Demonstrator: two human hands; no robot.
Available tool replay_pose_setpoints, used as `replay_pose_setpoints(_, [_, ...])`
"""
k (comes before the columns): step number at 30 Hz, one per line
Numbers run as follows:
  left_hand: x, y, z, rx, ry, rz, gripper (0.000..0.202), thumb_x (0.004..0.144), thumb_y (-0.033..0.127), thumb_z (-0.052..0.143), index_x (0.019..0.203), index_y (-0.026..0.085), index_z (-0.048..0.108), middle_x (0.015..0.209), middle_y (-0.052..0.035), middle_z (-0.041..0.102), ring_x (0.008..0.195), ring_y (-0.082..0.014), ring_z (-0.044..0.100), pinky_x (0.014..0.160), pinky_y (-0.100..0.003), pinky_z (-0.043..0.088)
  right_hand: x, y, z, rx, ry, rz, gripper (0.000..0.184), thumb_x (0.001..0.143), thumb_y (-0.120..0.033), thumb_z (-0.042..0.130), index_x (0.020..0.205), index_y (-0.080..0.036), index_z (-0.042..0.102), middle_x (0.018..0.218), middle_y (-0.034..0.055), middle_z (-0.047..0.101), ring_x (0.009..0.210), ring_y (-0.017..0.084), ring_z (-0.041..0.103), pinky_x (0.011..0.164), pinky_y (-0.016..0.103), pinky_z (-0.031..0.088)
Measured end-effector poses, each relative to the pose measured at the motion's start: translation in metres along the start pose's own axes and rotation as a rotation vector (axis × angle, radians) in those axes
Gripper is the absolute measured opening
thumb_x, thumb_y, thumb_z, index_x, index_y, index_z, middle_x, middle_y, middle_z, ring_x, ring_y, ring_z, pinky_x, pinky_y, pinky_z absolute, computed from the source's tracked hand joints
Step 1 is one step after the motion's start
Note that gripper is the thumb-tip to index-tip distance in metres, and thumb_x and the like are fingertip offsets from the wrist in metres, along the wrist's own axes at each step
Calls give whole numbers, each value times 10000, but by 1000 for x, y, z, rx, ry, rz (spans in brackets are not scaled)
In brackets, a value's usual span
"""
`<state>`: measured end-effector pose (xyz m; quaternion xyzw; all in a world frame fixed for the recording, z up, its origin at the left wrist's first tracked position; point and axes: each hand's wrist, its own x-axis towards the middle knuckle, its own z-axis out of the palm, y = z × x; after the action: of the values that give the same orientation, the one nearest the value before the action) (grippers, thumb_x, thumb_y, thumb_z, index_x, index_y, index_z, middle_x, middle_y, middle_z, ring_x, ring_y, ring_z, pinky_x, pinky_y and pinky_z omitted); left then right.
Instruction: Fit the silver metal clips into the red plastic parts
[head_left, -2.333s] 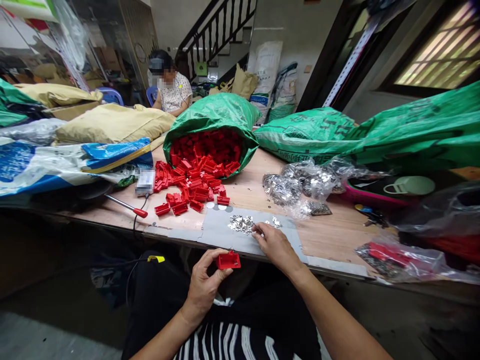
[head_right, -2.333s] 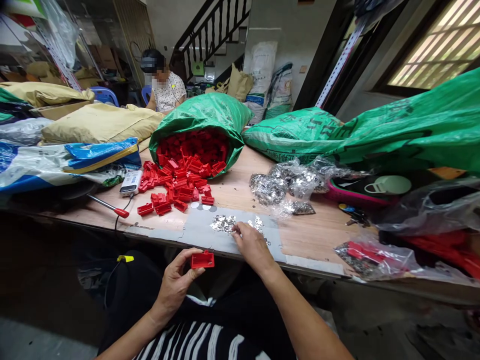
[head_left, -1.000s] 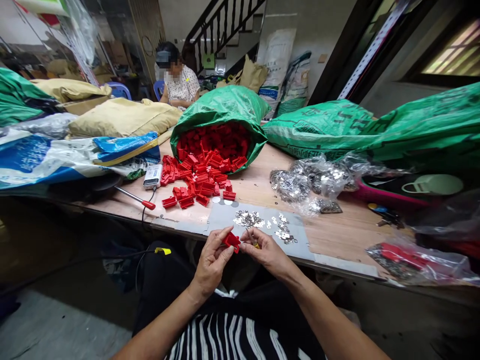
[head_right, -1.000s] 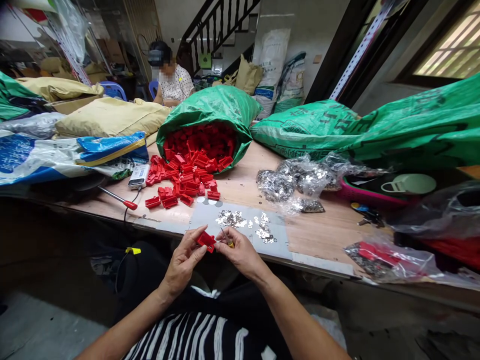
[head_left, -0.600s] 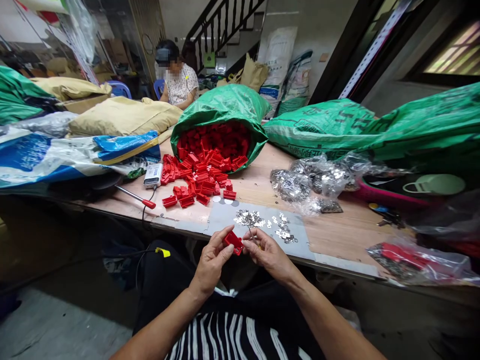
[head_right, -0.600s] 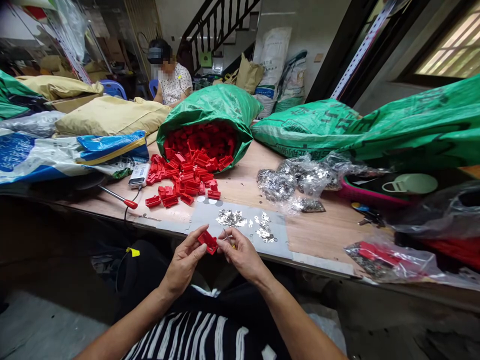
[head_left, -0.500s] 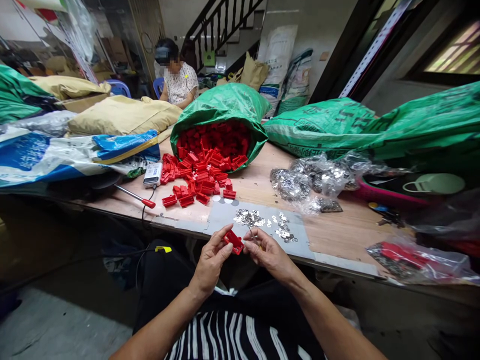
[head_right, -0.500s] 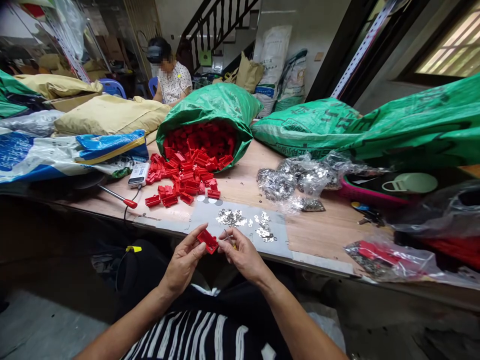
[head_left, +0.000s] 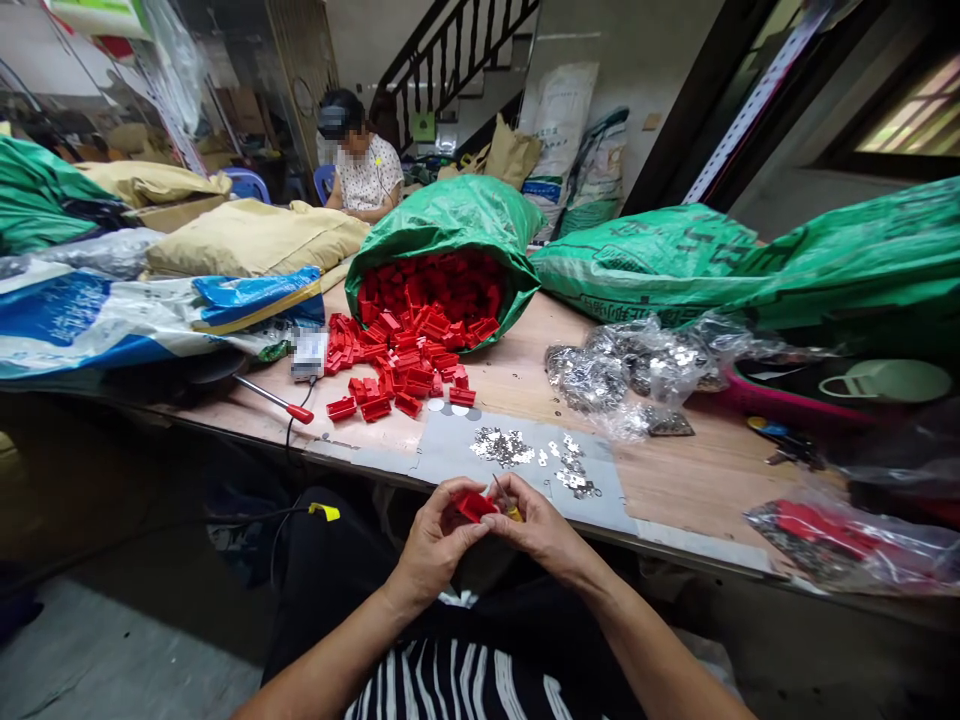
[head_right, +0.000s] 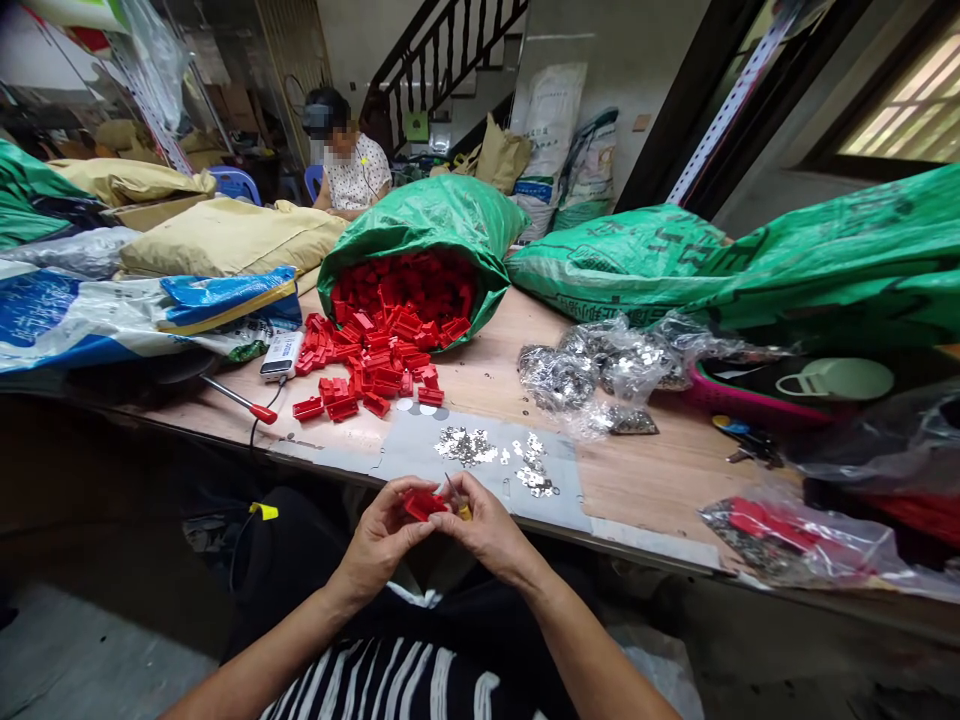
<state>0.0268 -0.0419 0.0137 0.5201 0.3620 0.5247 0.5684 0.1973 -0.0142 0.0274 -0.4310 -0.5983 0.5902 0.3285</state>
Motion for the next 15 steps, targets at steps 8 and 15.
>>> replay_pose_setpoints(8, [35,-4,-33,454,58,134,415,781,147,635,1182,230,569,1055,-46,669,948,-182,636,913,-354,482,13,-4,-13,-574,174,-156,241,911,-296,440,1048,-220,624,962,64,590,904,201,564,822,347,445])
replay_pose_setpoints(15, [50,-9,-40,640,-61,167,510,764,94,606,1246,256,568,1130,-58,662,1043,-196,611,961,-384,462,20,-3,-7,-704,173,-184,179,865,-236,512,988,-227,642,869,31,670,804,181,605,748,309,457])
